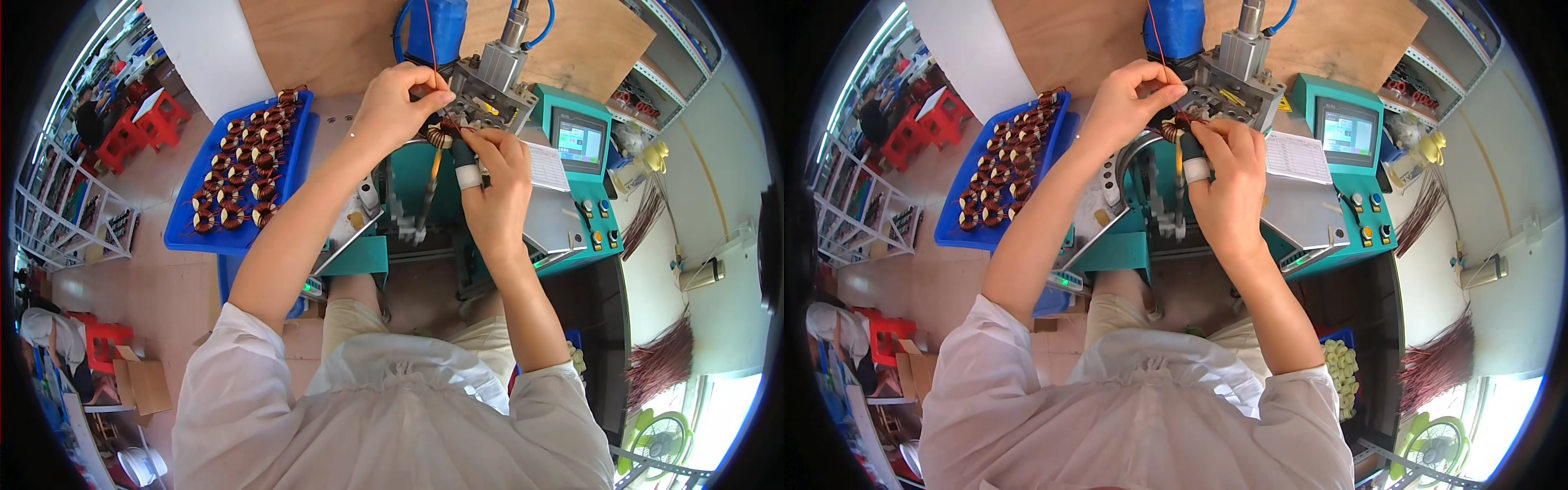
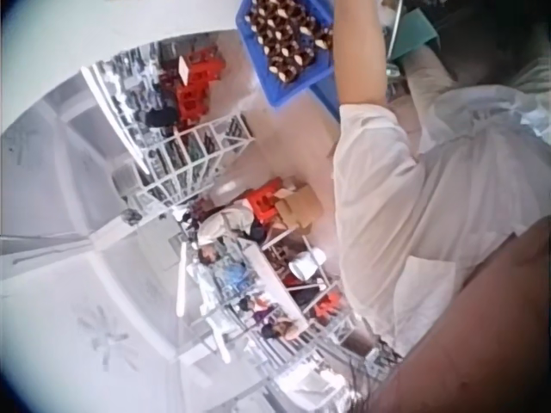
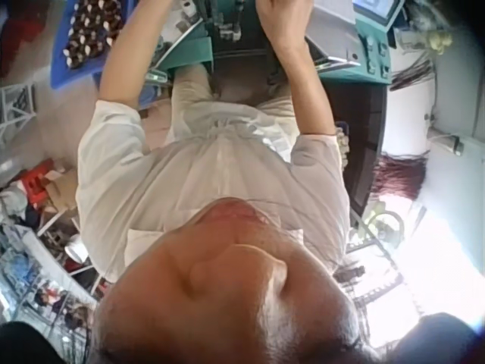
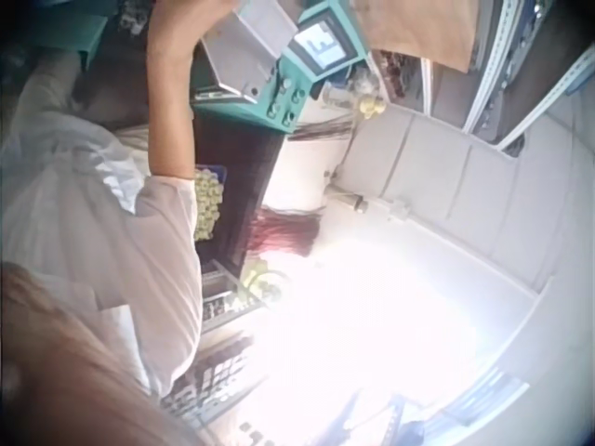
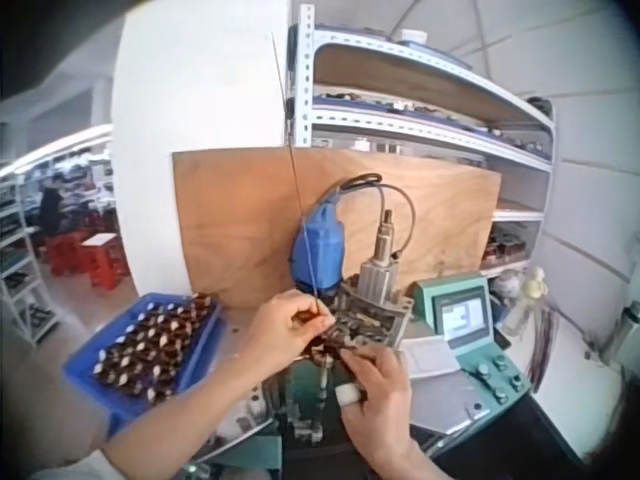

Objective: The person winds wire around toroidal cores using a winding machine, wraps tape around the cores by hand, and places the finished coils onto a tray.

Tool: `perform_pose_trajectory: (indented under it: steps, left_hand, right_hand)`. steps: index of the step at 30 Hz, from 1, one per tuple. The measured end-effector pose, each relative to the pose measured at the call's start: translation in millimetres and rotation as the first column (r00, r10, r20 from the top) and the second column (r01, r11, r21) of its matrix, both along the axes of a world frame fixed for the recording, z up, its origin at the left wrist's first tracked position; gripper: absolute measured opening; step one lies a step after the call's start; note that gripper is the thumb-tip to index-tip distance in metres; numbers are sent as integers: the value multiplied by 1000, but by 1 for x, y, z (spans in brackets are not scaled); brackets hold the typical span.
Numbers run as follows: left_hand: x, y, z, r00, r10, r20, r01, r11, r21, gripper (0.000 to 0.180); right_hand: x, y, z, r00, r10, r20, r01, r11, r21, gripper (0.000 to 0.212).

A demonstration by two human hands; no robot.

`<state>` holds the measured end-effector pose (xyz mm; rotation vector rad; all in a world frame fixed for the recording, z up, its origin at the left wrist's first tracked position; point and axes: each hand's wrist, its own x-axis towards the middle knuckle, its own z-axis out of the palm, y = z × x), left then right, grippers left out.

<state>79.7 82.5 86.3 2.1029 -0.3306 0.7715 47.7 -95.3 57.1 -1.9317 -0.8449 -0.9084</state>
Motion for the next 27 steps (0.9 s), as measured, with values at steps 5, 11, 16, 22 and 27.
perform_pose_trajectory:
  steps: [5,11,16,22,27]
  left_hand:
    - [-16,2,-4,956,31,-292,-55,996,-73,21]
    - [-76,-46,-56,989,124,-80,-148,841,-520,22]
    - [-55,-75,-111,977,210,-32,-208,917,-340,17]
    - [-91,-90,-77,909,-4,-417,-228,832,-505,16]
    - [-125,-58,-27,976,116,-182,-129,990,-58,15]
  right_hand:
    - [4,-6,4,1000,24,16,-22,997,-80,39]
    - [7,-14,2,998,58,30,-54,990,-130,43]
    - [10,-17,5,993,112,30,-107,985,-135,46]
    - [14,-18,2,992,115,53,-107,985,-132,47]
    - [15,-17,-1,992,116,53,-110,988,-110,46]
